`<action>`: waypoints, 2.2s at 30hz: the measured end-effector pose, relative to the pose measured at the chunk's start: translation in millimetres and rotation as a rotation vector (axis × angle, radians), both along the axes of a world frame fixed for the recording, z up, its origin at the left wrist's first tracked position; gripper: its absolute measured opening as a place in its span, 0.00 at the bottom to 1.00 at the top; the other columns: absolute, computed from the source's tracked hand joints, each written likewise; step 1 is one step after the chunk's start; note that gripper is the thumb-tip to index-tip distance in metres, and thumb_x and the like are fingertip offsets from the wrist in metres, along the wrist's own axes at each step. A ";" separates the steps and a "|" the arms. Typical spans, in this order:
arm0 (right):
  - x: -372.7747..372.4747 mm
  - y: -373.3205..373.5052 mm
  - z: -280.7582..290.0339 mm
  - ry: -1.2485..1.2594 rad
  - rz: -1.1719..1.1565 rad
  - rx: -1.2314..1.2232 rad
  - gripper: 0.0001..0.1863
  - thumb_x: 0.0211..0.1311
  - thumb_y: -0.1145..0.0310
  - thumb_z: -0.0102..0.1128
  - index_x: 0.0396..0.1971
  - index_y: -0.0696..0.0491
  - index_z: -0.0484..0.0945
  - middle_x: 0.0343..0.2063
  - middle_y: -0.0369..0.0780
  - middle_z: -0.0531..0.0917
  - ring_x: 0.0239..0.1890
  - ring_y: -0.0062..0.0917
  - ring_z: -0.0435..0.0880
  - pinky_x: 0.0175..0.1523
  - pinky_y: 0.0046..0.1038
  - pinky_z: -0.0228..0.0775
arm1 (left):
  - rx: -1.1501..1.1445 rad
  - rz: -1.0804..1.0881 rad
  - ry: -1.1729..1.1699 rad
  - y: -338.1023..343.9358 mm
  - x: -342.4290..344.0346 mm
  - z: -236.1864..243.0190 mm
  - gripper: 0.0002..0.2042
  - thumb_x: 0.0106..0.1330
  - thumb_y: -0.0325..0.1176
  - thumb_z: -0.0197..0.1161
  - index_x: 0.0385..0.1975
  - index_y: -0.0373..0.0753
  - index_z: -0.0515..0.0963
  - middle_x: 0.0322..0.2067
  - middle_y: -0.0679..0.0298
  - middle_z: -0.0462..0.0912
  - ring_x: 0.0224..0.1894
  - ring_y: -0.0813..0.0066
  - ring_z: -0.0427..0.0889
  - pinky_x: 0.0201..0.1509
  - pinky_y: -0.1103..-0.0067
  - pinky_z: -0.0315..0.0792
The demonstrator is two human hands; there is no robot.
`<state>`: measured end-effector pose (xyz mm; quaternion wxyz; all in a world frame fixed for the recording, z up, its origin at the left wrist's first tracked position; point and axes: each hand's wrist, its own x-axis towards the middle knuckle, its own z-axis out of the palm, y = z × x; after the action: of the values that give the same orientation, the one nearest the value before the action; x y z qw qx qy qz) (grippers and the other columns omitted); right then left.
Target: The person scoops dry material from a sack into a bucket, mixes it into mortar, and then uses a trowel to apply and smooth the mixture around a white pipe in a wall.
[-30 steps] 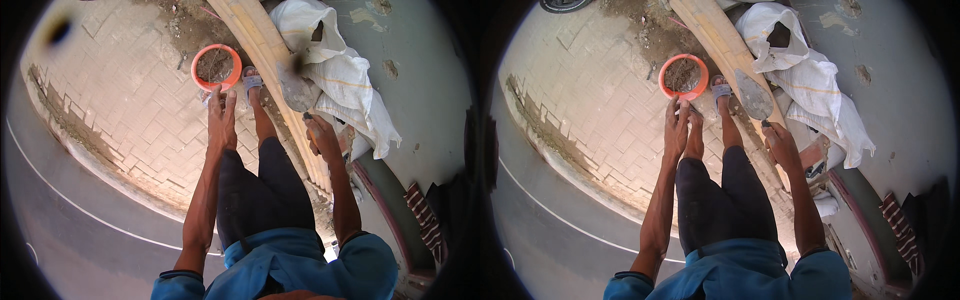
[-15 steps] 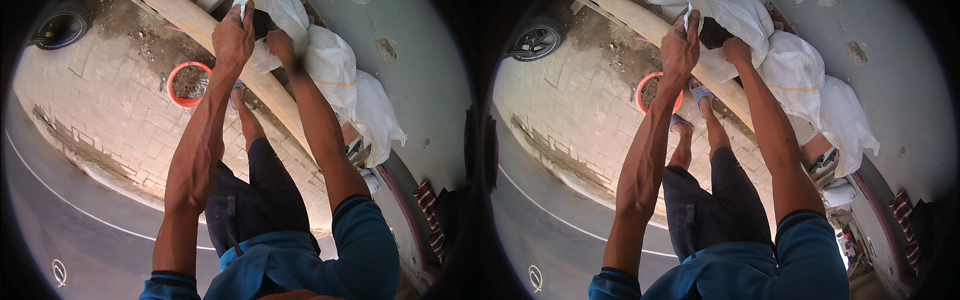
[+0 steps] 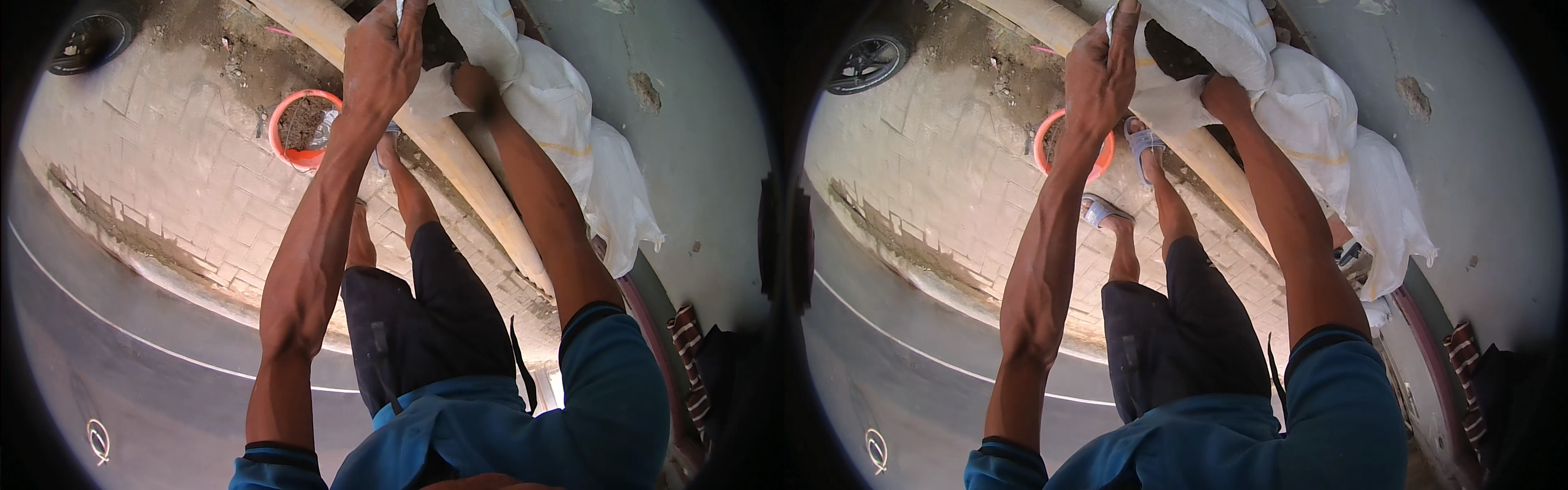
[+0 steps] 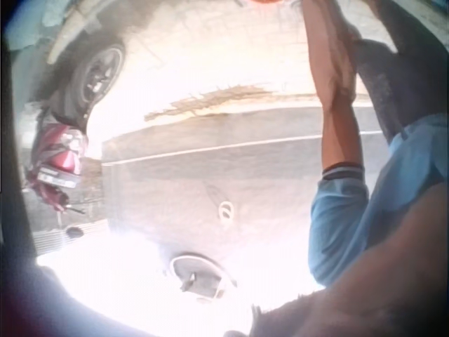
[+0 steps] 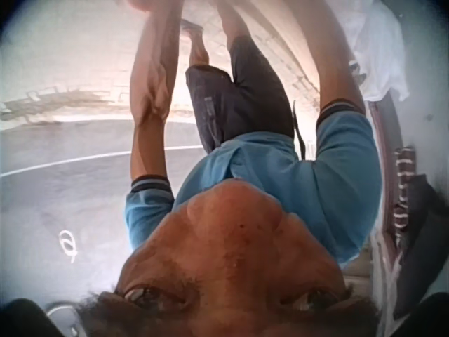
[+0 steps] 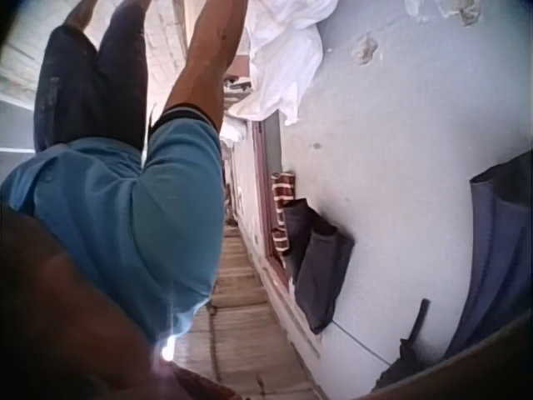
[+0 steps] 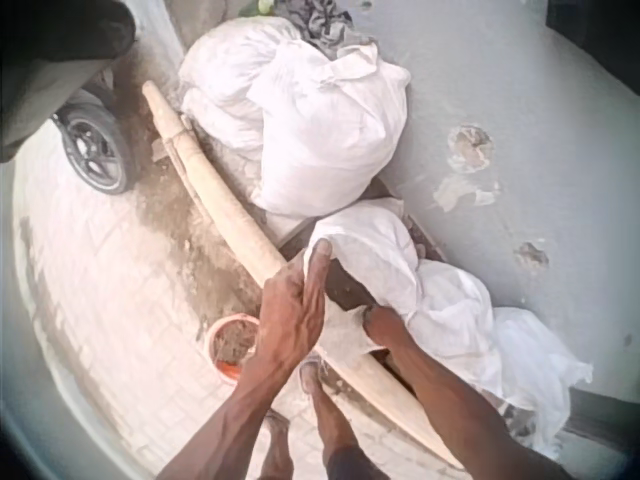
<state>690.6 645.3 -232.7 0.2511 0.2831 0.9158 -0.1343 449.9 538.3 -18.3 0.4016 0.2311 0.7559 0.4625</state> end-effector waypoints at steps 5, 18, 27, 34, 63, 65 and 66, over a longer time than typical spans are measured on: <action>13.8 -1.8 -25.7 0.107 -0.443 -0.512 0.18 0.73 0.60 0.52 0.31 0.61 0.79 0.16 0.45 0.79 0.16 0.36 0.81 0.25 0.40 0.72 | -0.015 0.029 0.019 -0.4 -1.5 4.7 0.25 0.80 0.52 0.47 0.42 0.32 0.80 0.24 0.42 0.77 0.28 0.48 0.77 0.37 0.62 0.71; -7.3 -31.9 -41.9 0.406 -0.701 -0.637 0.25 0.72 0.50 0.55 0.39 0.62 0.80 0.19 0.42 0.79 0.18 0.30 0.78 0.23 0.34 0.70 | -0.018 -0.061 0.165 2.3 -19.1 -16.2 0.20 0.79 0.46 0.49 0.48 0.34 0.78 0.29 0.40 0.80 0.34 0.39 0.80 0.39 0.60 0.73; -68.5 3.0 -51.5 0.288 -0.988 -0.795 0.20 0.75 0.49 0.53 0.42 0.53 0.77 0.16 0.33 0.71 0.12 0.22 0.67 0.17 0.28 0.58 | -0.012 -0.109 0.196 15.8 -18.3 -23.4 0.24 0.77 0.53 0.49 0.46 0.34 0.79 0.26 0.46 0.80 0.31 0.48 0.80 0.38 0.63 0.73; -11.9 2.9 -64.2 0.406 -0.950 -0.994 0.22 0.72 0.43 0.56 0.48 0.48 0.75 0.16 0.29 0.66 0.13 0.15 0.59 0.16 0.22 0.48 | -0.041 -0.140 0.193 21.4 -17.1 -17.7 0.28 0.75 0.59 0.50 0.45 0.34 0.79 0.24 0.50 0.80 0.29 0.54 0.80 0.38 0.65 0.74; 44.9 -198.6 274.5 -0.028 -1.258 -1.198 0.20 0.76 0.47 0.54 0.48 0.49 0.74 0.16 0.30 0.69 0.07 0.09 0.58 0.09 0.17 0.49 | -0.734 0.232 -0.377 -440.5 87.9 -14.3 0.46 0.70 0.68 0.53 0.73 0.30 0.59 0.56 0.38 0.77 0.57 0.49 0.79 0.61 0.62 0.73; 32.5 -219.1 234.5 -0.087 -1.210 -1.245 0.20 0.76 0.46 0.53 0.46 0.48 0.73 0.17 0.30 0.69 0.08 0.10 0.59 0.10 0.18 0.50 | -0.903 -0.051 -0.570 -469.2 128.6 15.0 0.53 0.67 0.72 0.51 0.76 0.30 0.49 0.66 0.27 0.62 0.69 0.33 0.67 0.70 0.57 0.66; 24.1 -228.9 206.4 -0.111 -1.202 -1.270 0.19 0.76 0.46 0.53 0.46 0.48 0.73 0.17 0.30 0.70 0.08 0.10 0.60 0.11 0.18 0.50 | -0.967 -0.139 -0.644 -472.5 147.8 22.9 0.55 0.65 0.75 0.51 0.77 0.32 0.46 0.68 0.27 0.60 0.70 0.31 0.65 0.72 0.56 0.64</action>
<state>714.7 416.4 -26.3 0.2923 0.5305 0.3501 -0.7145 597.7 65.9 4.7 0.7003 -0.0814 0.7041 0.0844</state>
